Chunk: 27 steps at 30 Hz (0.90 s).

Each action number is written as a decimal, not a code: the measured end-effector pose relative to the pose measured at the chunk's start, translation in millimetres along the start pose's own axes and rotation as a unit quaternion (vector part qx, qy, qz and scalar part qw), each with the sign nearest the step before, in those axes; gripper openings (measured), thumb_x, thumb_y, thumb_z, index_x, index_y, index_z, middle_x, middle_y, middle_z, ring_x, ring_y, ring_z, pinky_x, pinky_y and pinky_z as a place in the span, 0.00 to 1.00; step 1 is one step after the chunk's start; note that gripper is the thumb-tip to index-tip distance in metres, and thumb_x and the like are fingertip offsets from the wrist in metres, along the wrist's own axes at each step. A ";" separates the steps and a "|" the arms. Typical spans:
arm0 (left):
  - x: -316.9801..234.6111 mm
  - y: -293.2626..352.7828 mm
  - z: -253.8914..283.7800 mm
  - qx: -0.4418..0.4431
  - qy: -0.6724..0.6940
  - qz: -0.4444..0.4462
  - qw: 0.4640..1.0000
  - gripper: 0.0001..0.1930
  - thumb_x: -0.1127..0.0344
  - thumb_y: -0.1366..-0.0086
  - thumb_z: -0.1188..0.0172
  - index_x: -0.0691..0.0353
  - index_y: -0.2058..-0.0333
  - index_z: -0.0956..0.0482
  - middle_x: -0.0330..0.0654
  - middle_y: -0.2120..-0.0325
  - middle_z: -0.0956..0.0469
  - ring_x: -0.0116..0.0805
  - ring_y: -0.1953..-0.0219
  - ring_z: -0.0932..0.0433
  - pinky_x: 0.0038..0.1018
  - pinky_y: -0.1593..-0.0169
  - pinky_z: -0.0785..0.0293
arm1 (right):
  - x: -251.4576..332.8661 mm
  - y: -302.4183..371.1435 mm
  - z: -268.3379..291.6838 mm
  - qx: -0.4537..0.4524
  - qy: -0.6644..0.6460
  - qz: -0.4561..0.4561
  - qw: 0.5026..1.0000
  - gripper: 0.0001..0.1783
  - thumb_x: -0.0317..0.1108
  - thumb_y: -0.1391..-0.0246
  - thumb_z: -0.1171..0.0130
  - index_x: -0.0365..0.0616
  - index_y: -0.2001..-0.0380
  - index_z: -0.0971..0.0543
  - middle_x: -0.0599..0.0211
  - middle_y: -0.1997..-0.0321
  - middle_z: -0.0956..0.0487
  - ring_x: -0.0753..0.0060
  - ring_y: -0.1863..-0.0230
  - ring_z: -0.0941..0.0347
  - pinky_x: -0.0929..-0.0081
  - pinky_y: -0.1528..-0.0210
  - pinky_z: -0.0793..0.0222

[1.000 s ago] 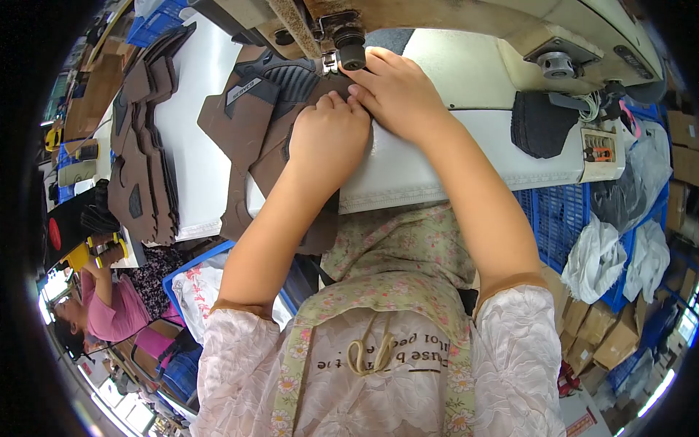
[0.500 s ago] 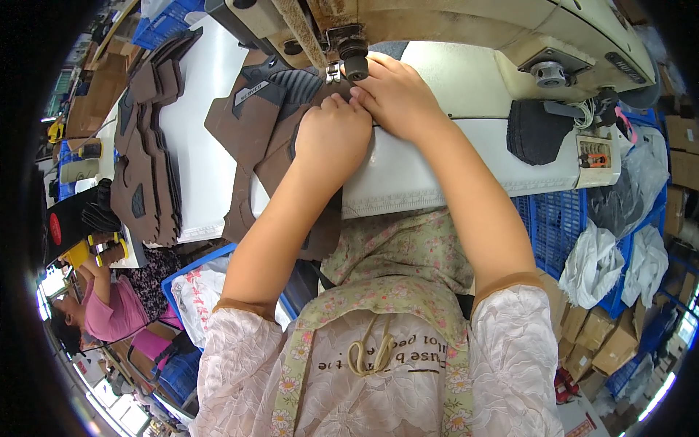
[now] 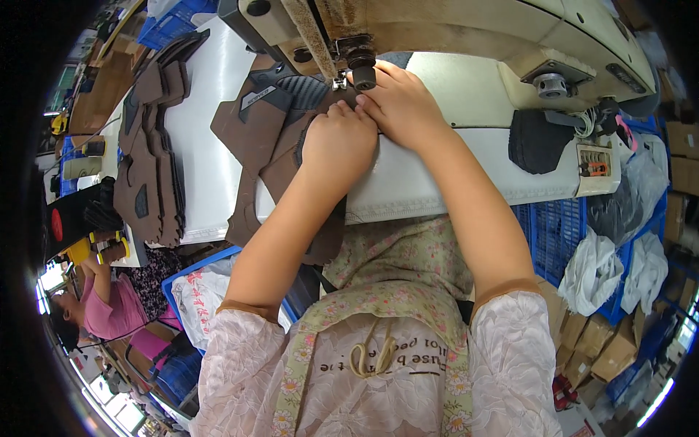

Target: Stitching together various brown and black synthetic material pieces for shoe manufacturing using an industrial sewing machine.

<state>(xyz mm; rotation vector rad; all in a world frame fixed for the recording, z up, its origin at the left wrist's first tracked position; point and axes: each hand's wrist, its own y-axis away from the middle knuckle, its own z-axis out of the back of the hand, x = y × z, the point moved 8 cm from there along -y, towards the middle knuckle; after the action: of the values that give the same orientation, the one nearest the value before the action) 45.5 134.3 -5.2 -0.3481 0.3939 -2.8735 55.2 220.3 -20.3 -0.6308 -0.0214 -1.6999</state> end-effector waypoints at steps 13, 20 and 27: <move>-2.5 2.3 1.2 -0.033 -0.014 0.000 0.999 0.14 0.69 0.51 0.42 0.74 0.67 0.20 0.57 0.71 0.17 0.40 0.71 0.20 0.28 0.74 0.26 | -1.6 1.8 -0.8 -0.016 -0.011 0.007 1.000 0.20 0.39 0.41 0.42 0.51 0.46 0.22 0.63 0.45 0.22 0.56 0.41 0.30 0.59 0.41 0.36; -4.7 4.6 -2.1 -0.030 -0.017 0.007 0.999 0.18 0.69 0.49 0.43 0.77 0.62 0.20 0.62 0.66 0.17 0.46 0.66 0.18 0.28 0.70 0.24 | -5.0 1.7 -3.1 -0.010 -0.016 0.000 1.000 0.18 0.40 0.39 0.44 0.51 0.46 0.21 0.62 0.46 0.22 0.55 0.42 0.30 0.58 0.42 0.36; -5.2 6.8 -3.2 -0.031 -0.031 0.031 0.999 0.19 0.69 0.48 0.43 0.79 0.60 0.21 0.66 0.63 0.18 0.49 0.62 0.18 0.29 0.69 0.23 | -0.8 -0.7 -1.4 -0.018 -0.022 0.007 1.000 0.18 0.40 0.39 0.45 0.50 0.47 0.21 0.61 0.44 0.22 0.55 0.42 0.30 0.58 0.41 0.36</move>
<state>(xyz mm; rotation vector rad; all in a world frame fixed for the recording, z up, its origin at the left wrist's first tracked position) 50.8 129.9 -11.2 -0.4273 0.4750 -2.7871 54.0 220.7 -21.7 -0.6936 -0.0164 -1.6761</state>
